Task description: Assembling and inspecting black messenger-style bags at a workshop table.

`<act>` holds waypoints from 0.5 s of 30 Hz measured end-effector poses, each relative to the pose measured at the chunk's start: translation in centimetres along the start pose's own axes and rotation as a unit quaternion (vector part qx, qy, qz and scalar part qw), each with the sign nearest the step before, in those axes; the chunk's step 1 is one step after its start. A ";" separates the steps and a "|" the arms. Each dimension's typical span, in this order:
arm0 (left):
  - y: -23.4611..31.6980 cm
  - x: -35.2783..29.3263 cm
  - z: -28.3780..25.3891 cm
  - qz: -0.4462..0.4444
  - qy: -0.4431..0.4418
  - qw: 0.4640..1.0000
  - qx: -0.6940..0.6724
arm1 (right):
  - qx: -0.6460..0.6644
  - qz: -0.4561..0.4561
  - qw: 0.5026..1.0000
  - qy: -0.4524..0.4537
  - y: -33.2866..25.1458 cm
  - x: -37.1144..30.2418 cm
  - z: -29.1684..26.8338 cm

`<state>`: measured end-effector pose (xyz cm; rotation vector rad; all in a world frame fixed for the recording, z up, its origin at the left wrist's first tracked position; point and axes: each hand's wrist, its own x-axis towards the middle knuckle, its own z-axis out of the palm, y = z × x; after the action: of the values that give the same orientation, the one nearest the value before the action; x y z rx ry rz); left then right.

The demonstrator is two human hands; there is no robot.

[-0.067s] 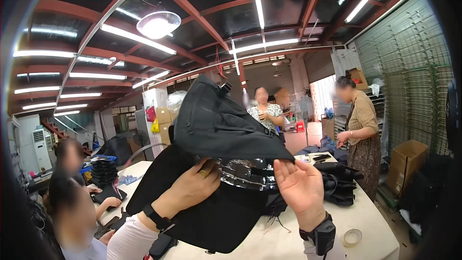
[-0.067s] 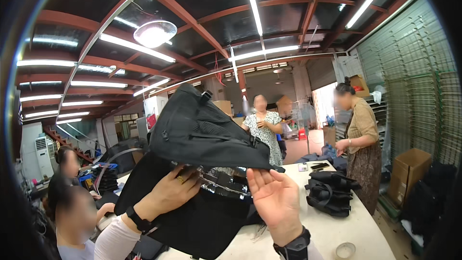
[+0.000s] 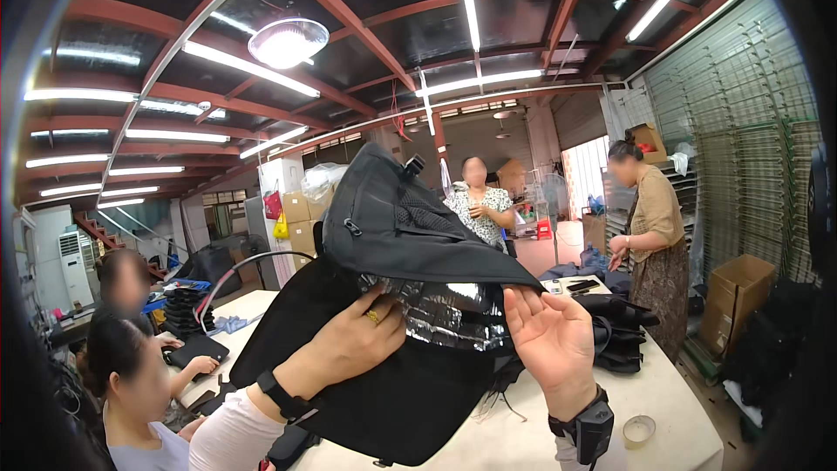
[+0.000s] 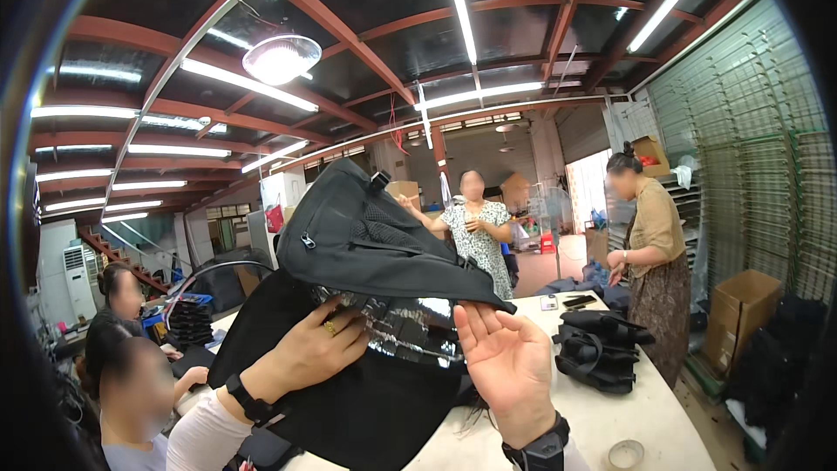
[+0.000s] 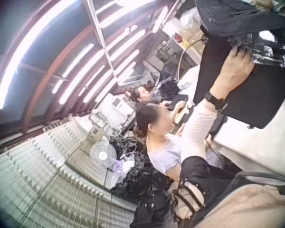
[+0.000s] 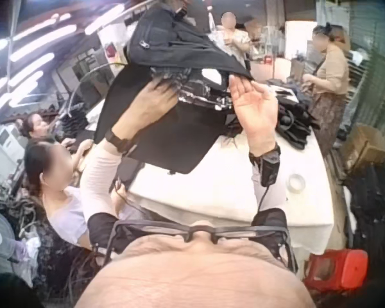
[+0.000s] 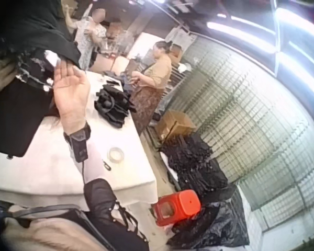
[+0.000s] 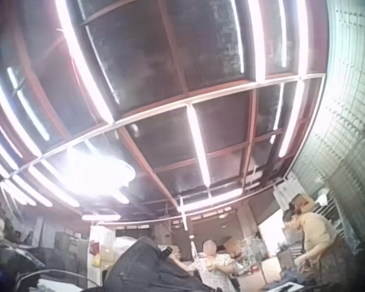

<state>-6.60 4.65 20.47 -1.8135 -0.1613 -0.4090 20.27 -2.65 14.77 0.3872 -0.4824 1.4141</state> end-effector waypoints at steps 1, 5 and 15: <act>0.2 0.2 -0.1 -0.001 0.002 1.000 -0.018 | 0.002 0.000 1.000 0.002 -0.1 -0.2 0.0; 1.2 -0.7 -2.0 0.012 -0.003 0.999 -0.053 | -0.102 0.011 0.994 -0.032 0.4 -1.7 -0.2; 4.1 -0.9 -3.7 0.159 0.028 0.985 -0.055 | -0.535 -0.017 0.843 -0.058 1.3 -4.7 -2.0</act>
<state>-6.90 0.05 17.30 -1.8931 0.1933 -0.2447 18.78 -5.39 10.56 -0.4353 -1.2586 0.8923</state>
